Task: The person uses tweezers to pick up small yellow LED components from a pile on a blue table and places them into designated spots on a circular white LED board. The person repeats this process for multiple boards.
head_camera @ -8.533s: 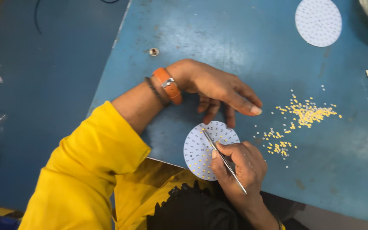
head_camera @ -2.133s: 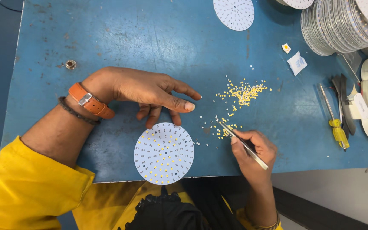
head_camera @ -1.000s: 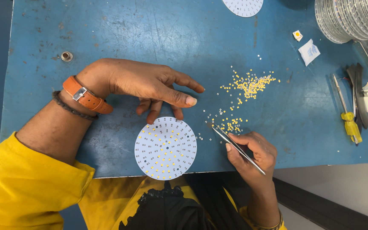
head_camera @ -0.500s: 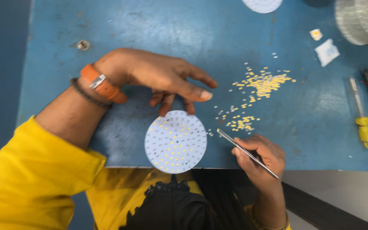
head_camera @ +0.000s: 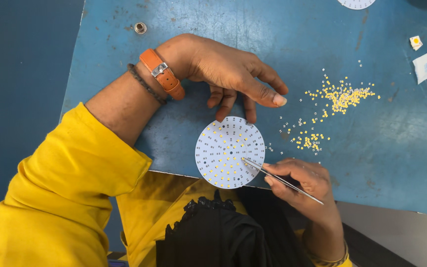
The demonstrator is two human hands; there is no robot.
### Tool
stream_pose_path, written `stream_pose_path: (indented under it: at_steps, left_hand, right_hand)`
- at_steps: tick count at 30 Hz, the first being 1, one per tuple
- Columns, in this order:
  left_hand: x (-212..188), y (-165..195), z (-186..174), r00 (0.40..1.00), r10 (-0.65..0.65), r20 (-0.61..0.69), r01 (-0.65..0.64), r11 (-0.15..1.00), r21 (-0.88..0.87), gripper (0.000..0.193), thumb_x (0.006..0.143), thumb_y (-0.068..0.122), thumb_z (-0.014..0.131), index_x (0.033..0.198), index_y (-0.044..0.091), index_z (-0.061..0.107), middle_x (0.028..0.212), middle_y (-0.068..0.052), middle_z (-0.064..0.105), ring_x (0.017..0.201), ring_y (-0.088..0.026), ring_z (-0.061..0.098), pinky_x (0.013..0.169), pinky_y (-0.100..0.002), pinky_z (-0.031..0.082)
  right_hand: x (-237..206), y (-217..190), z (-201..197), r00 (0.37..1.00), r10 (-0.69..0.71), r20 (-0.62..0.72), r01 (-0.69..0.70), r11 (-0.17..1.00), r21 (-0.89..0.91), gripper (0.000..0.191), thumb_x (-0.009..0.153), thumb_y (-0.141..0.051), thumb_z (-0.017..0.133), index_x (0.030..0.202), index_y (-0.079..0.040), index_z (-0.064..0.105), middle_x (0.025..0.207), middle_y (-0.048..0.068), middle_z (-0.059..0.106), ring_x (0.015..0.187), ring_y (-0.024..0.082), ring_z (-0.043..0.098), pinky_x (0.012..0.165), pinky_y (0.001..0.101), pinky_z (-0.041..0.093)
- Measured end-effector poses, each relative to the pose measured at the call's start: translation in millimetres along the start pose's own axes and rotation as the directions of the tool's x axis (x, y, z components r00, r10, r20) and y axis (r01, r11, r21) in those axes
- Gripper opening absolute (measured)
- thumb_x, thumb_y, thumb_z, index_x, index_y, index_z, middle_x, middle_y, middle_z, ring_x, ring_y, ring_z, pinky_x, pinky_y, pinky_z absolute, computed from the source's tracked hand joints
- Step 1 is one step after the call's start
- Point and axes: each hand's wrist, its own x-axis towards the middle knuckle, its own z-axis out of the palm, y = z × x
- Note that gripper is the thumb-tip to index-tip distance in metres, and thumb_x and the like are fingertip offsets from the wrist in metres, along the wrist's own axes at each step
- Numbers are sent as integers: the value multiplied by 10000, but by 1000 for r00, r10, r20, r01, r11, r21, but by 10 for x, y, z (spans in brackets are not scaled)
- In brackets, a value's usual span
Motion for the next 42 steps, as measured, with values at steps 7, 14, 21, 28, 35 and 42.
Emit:
stream_pose_path:
  at_steps: [7,14,21,28,35,42]
  left_hand:
    - [24,33,-7,1000,-20,10,20,1000,-5,940,743,633,614,1508,130,403,1032,-217,807,502,-204,739,382,-282,529]
    - [106,154,-28,998,-45,47,46,999,-10,923,749,588,604,1553,178,412,1070,-164,803,520,-202,732,390,-278,513]
    - [194,197,-23,998,6,65,-5,1000,-12,908,773,597,616,1558,188,412,1044,-153,822,529,-208,782,385,-276,552]
    - [249,210,-33,998,-41,47,40,999,12,902,776,598,612,1561,198,417,1012,-161,824,500,-217,759,364,-282,532]
    - [286,253,-40,996,-53,74,52,999,12,882,793,581,604,1563,204,396,1028,-161,812,501,-215,760,351,-270,508]
    - [322,276,-28,998,9,69,-11,1000,26,875,785,550,592,1557,184,400,1064,-169,816,470,-213,771,318,-268,514]
  right_hand:
    - [-47,15,-29,999,-25,-26,25,999,37,209,824,-84,793,1006,7,742,829,69,746,672,102,692,607,223,523]
    - [-288,121,-398,967,31,-253,-48,997,-61,216,791,-35,760,996,28,741,801,68,725,634,96,632,573,223,458]
    - [-370,333,-470,913,105,-395,-145,987,-72,147,871,-52,754,999,15,732,792,38,692,646,49,570,574,199,430]
    - [-291,394,-505,910,52,-411,-108,988,-114,173,866,-64,791,1014,1,731,830,31,710,688,47,599,607,195,451]
    - [-247,342,-547,918,27,-395,-98,982,-161,213,844,-72,809,1028,-5,727,862,50,728,698,65,625,615,206,456]
    - [-245,338,-563,924,21,-382,-86,984,-153,238,829,-63,815,1044,-5,730,851,47,723,677,68,620,598,210,449]
